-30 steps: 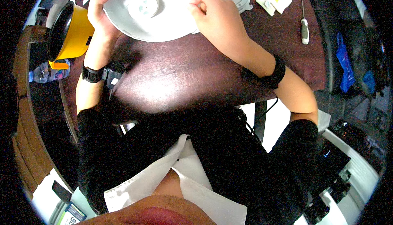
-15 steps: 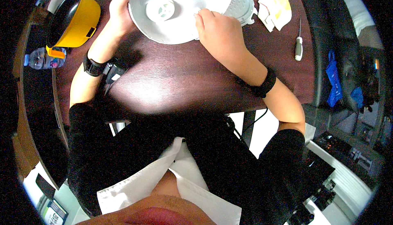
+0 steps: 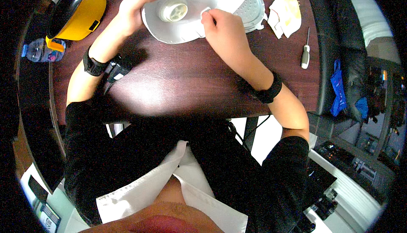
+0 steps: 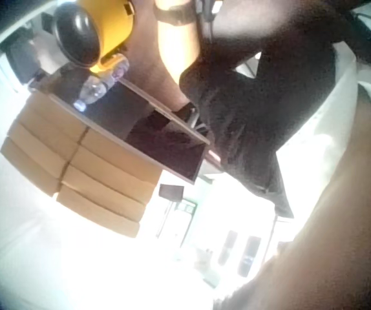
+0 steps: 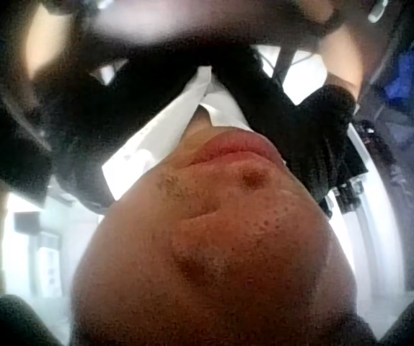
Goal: The person assembles a white plastic appliance lid by inserting small metal pins and tightening them with a screwdriver. They handle the lid, a perforated insert, and a yellow cap, then use a screwdriver to secure the pins into the lid.
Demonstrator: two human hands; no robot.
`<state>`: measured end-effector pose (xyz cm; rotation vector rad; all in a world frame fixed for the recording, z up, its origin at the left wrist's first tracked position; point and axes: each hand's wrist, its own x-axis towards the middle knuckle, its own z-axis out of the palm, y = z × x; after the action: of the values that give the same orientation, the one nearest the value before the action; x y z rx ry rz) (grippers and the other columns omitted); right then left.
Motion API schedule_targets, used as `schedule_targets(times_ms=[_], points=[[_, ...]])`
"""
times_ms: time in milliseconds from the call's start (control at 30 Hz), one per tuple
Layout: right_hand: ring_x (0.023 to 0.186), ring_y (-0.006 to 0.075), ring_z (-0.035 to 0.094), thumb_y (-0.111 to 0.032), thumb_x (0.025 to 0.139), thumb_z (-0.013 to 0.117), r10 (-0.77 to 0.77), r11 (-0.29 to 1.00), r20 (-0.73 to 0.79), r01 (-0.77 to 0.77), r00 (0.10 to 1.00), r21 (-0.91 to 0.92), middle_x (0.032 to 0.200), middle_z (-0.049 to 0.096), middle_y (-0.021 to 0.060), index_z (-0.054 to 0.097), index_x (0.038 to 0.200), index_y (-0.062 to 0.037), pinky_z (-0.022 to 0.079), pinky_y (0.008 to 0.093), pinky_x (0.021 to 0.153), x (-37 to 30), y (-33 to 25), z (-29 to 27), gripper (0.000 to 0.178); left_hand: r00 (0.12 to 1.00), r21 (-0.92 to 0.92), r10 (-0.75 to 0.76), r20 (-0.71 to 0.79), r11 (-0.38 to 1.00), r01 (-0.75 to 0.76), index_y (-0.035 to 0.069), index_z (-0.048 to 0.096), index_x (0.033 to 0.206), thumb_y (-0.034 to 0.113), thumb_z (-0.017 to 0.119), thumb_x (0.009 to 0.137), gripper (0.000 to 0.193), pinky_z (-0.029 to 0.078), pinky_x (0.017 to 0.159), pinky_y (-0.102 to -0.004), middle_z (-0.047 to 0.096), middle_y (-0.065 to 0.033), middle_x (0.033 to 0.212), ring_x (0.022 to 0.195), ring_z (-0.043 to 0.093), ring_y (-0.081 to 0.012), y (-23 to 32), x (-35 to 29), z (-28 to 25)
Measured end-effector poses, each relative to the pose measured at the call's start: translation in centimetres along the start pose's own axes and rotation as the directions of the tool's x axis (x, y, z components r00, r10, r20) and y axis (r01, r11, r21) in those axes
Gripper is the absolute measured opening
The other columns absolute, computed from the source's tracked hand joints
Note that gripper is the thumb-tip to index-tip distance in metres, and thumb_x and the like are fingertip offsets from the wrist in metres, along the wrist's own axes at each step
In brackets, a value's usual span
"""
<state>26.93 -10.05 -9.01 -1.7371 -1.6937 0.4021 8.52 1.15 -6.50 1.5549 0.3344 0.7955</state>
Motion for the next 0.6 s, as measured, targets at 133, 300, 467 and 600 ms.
schedule_targets(times_ms=[133, 300, 467, 600], points=[[0.042, 0.0096, 0.037, -0.018, 0.091, 0.053, 0.313, 0.351, 0.382, -0.479, 0.87, 0.805, 0.058, 0.043, 0.0016, 0.057, 0.084, 0.003, 0.03, 0.0261, 0.041, 0.9, -0.1, 0.2, 0.023, 0.998, 0.004, 0.0, 0.07, 1.0, -0.001, -0.008, 0.046, 0.123, 0.015, 0.059, 0.078, 0.052, 0.045, 0.085, -0.0306, 0.056, -0.0135, 0.111, 0.098, 0.054, -0.0191, 0.8, 0.0, -0.1], [0.044, 0.0083, 0.035, -0.021, 0.096, 0.048, 0.282, 0.669, 0.31, -0.417, 0.908, 0.615, 0.061, 0.044, -0.0004, 0.055, 0.088, 0.0005, 0.032, 0.0254, 0.045, 1.1, -0.1, 0.2, 0.024, 0.992, 0.003, 0.074, 0.107, 0.997, -0.074, -0.006, 0.039, 0.13, 0.015, 0.061, 0.074, 0.063, 0.04, 0.093, -0.0339, 0.05, -0.0158, 0.12, 0.108, 0.049, -0.0223, 1.5, 0.1, 0.2], [0.039, 0.0112, 0.042, -0.021, 0.096, 0.046, 0.251, 0.663, 0.281, -0.376, 0.926, 0.647, 0.056, 0.047, 0.0025, 0.056, 0.083, 0.0029, 0.037, 0.0266, 0.041, 1.1, 0.5, 0.5, 0.029, 0.974, -0.045, 0.195, 0.117, 0.981, -0.191, -0.004, 0.032, 0.137, 0.016, 0.063, 0.071, 0.075, 0.035, 0.1, -0.0375, 0.044, -0.018, 0.128, 0.118, 0.042, -0.0256, 1.7, 0.6, 1.0], [0.04, 0.0106, 0.039, -0.019, 0.097, 0.045, 0.219, 0.476, 0.352, -0.415, 0.91, 0.775, 0.058, 0.046, 0.0022, 0.056, 0.085, 0.0016, 0.037, 0.0274, 0.042, 1.1, 0.7, 0.5, 0.027, 0.958, -0.055, 0.263, 0.114, 0.964, -0.258, -0.003, 0.026, 0.142, 0.016, 0.064, 0.068, 0.085, 0.03, 0.106, -0.0403, 0.039, -0.0197, 0.135, 0.126, 0.037, -0.0283, 1.6, 0.9, 1.1]])
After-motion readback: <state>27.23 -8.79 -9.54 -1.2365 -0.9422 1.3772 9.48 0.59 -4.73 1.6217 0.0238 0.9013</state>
